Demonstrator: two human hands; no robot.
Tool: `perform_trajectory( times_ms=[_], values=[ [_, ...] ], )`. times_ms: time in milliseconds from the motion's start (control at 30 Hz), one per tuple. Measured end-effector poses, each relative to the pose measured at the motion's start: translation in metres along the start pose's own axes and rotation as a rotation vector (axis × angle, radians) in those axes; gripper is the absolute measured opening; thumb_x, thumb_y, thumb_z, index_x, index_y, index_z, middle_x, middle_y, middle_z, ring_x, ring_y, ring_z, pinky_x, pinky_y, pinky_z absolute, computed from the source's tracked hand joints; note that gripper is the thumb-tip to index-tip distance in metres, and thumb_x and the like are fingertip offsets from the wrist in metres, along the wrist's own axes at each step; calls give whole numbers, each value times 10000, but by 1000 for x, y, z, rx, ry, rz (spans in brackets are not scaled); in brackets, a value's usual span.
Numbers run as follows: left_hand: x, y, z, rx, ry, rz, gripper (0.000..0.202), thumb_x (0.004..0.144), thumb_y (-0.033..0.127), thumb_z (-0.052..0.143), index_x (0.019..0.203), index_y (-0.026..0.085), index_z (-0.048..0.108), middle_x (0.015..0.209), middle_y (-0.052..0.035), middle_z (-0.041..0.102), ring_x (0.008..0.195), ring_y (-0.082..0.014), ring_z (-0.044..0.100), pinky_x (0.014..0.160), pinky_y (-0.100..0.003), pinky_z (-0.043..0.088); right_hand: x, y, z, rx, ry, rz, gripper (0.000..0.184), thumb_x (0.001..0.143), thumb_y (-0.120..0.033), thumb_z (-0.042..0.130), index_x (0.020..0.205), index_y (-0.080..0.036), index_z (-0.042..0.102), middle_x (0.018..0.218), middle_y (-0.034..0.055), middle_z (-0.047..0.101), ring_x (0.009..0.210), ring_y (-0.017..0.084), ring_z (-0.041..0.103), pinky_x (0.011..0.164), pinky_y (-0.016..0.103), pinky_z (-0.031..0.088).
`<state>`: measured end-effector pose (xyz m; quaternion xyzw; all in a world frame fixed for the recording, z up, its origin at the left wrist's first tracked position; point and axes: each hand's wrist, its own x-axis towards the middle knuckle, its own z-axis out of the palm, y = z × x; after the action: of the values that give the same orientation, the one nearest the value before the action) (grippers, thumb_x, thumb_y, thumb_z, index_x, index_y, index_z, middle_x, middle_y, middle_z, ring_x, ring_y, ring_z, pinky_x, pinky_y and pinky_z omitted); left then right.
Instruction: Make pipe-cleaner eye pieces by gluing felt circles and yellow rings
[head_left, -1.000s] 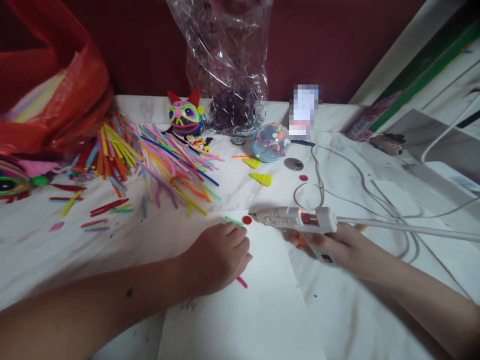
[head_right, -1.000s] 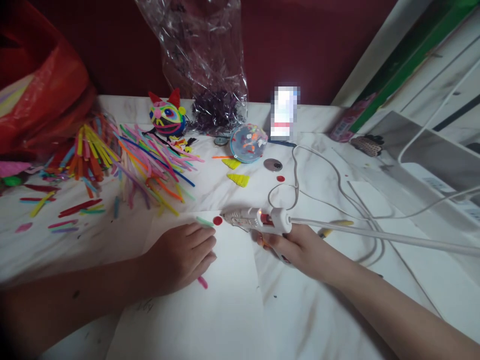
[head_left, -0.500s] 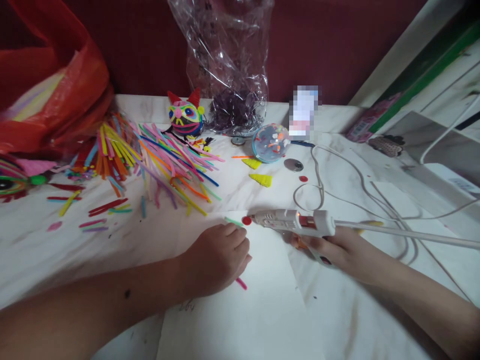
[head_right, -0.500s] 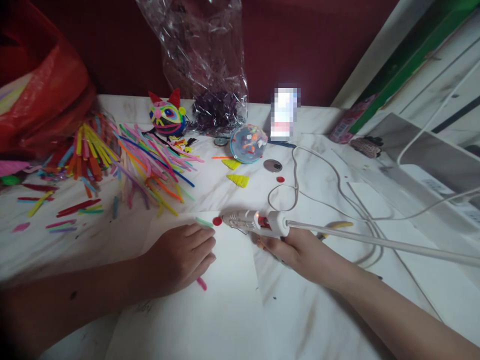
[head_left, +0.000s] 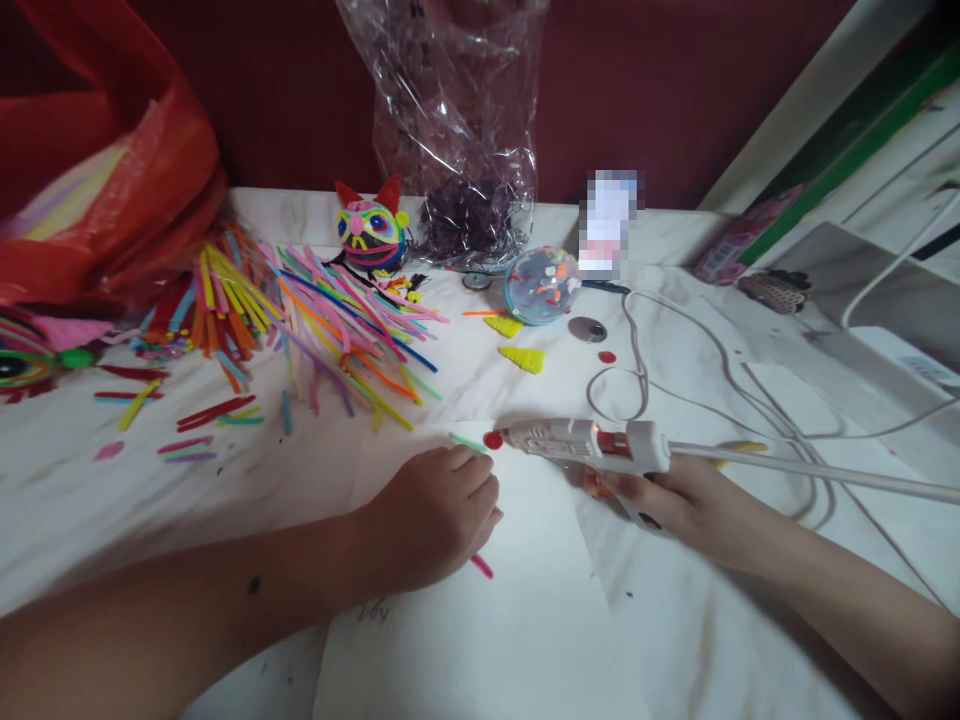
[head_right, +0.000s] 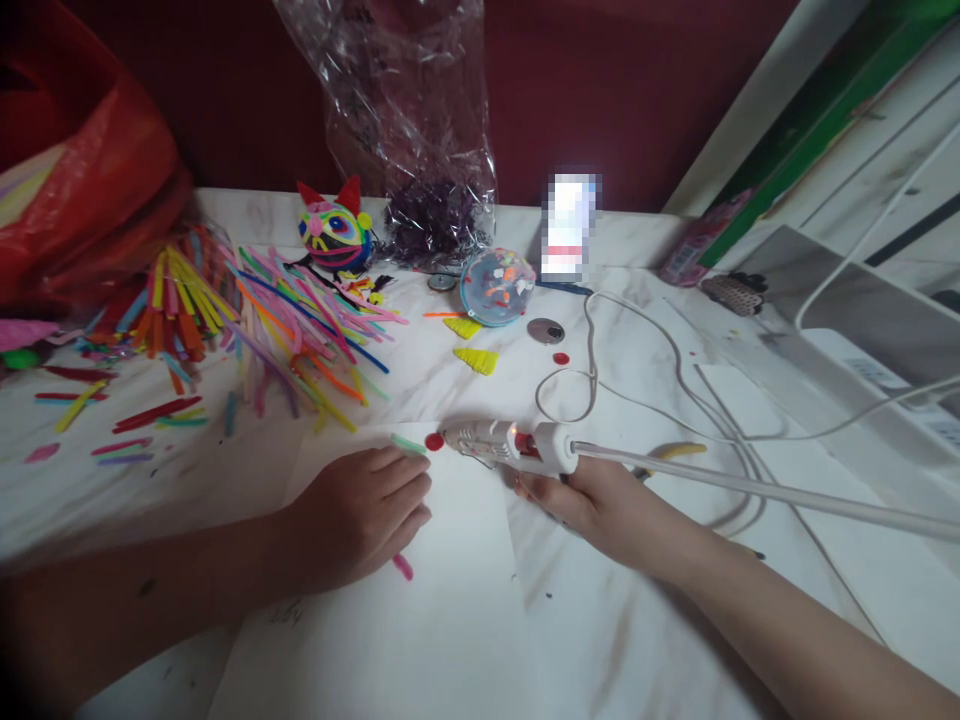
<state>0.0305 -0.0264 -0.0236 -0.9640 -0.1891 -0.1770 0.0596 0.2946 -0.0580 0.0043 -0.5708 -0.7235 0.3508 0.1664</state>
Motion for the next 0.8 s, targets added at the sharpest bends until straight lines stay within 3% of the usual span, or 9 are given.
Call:
perform_trajectory(
  times_ms=[200, 433, 533, 800],
  values=[
    [0, 0, 0, 4, 10, 9, 177, 882, 177, 476, 717, 147, 529, 701, -38, 521, 695, -172, 478, 634, -307, 383, -1, 3, 0, 27, -15, -8, 405, 873, -496, 410, 842, -175, 655, 820, 55, 675, 766, 205, 622, 665, 282, 510],
    [0, 0, 1, 5, 11, -6, 170, 881, 170, 473, 722, 149, 529, 696, -36, 515, 689, -169, 475, 634, -308, 384, -2, 1, 0, -31, -25, 41, 428, 878, -520, 385, 827, -181, 641, 730, 30, 643, 684, 185, 599, 611, 269, 496],
    [-1, 0, 2, 7, 3, -3, 186, 887, 176, 465, 713, 151, 525, 684, -33, 508, 684, -173, 471, 633, -315, 381, -3, 0, 1, -20, -12, 30, 394, 880, -489, 397, 823, -182, 638, 764, 29, 653, 733, 190, 608, 648, 267, 498],
    [0, 0, 1, 14, -8, 3, 203, 897, 190, 451, 712, 150, 524, 706, -37, 515, 681, -170, 463, 625, -317, 373, -1, -3, 1, -30, 13, 7, 362, 866, -459, 415, 797, -186, 643, 691, 11, 629, 629, 161, 570, 581, 255, 474]
  ],
)
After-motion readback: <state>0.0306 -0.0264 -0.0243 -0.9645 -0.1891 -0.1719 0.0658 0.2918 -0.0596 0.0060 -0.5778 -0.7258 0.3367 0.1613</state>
